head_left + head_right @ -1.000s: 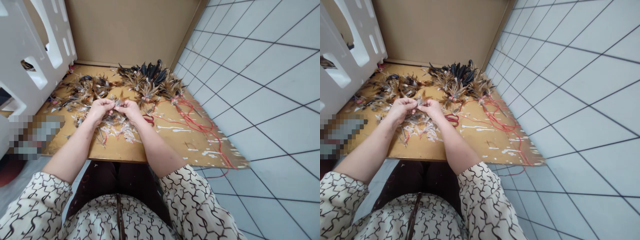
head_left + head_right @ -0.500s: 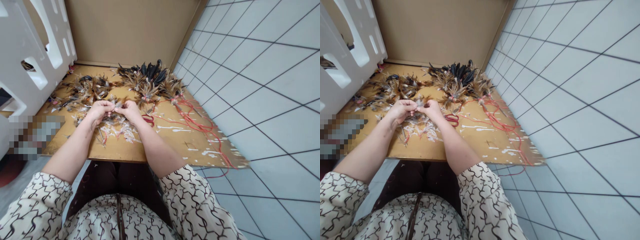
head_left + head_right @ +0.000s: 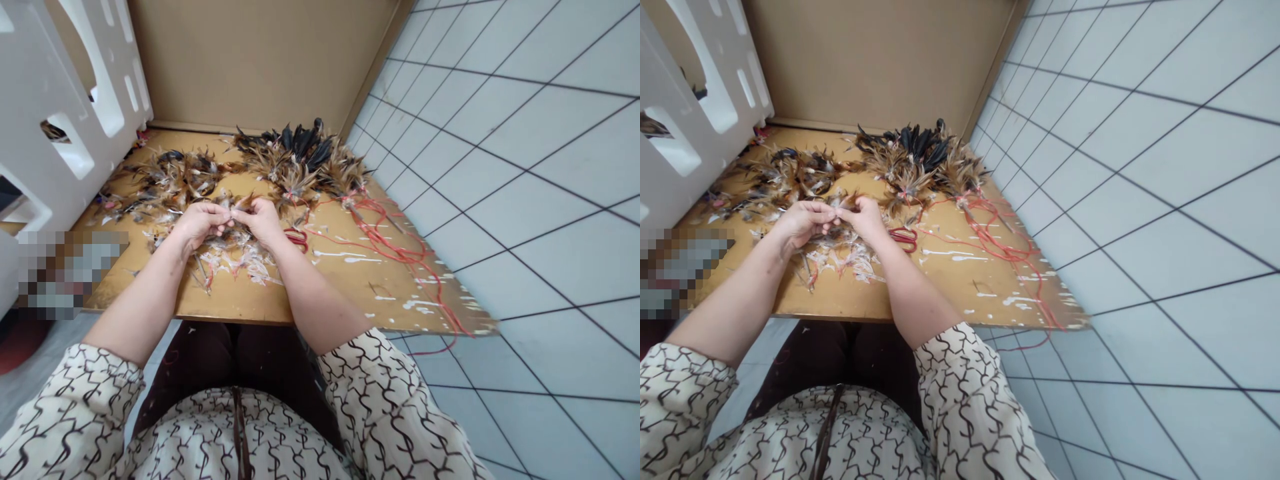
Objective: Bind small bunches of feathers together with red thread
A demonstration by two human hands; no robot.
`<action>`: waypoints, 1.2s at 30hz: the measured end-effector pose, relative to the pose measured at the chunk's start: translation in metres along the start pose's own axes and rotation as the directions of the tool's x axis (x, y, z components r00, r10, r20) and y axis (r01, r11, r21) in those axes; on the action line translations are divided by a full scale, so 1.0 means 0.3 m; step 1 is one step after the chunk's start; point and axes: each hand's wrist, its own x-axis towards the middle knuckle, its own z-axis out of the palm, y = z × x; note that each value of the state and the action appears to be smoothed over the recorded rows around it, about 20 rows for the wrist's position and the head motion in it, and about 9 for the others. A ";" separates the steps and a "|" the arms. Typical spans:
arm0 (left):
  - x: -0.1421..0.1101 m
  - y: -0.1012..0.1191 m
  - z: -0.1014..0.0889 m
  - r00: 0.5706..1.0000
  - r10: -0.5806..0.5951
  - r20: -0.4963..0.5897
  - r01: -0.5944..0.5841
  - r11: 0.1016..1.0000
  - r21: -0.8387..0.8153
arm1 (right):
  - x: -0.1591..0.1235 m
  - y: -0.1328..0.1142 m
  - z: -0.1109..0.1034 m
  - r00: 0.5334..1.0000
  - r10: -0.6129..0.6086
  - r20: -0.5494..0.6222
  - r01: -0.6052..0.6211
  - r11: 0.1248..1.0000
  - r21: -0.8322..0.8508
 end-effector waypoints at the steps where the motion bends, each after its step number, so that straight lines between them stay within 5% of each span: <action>1: 0.000 0.000 -0.001 1.000 -0.001 0.006 0.001 1.000 0.005 | 0.000 0.000 0.000 1.000 -0.005 0.004 0.005 1.000 -0.003; 10: -0.002 -0.006 0.003 0.998 0.062 0.008 -0.062 0.993 0.100 | 0.006 0.007 -0.005 0.998 -0.044 -0.037 0.042 0.998 -0.045; 15: 0.012 0.001 -0.014 0.985 0.098 -0.142 -0.094 0.995 0.033 | 0.013 -0.008 -0.032 0.999 -0.017 -0.044 0.009 0.985 -0.172; 21: 0.019 0.009 -0.022 0.968 0.111 -0.225 -0.116 0.993 -0.010 | -0.001 -0.023 -0.043 0.990 0.083 0.112 0.005 0.783 -0.622; 25: 0.014 0.010 -0.009 0.965 0.101 -0.240 -0.106 0.994 -0.010 | -0.009 -0.027 -0.031 0.987 0.055 0.151 0.078 0.659 -0.748; 29: 0.013 0.012 -0.008 0.953 0.114 -0.280 -0.128 0.991 -0.030 | -0.002 -0.030 -0.030 0.996 0.045 0.070 0.011 0.760 -0.650; 33: 0.020 0.011 -0.018 0.935 0.148 -0.323 -0.171 0.984 -0.044 | 0.005 -0.038 -0.036 0.998 0.048 -0.047 -0.061 0.938 -0.343; 36: 0.023 0.009 -0.021 0.923 0.158 -0.351 -0.191 0.980 -0.061 | 0.007 -0.043 -0.039 0.994 0.073 -0.082 -0.084 0.986 -0.141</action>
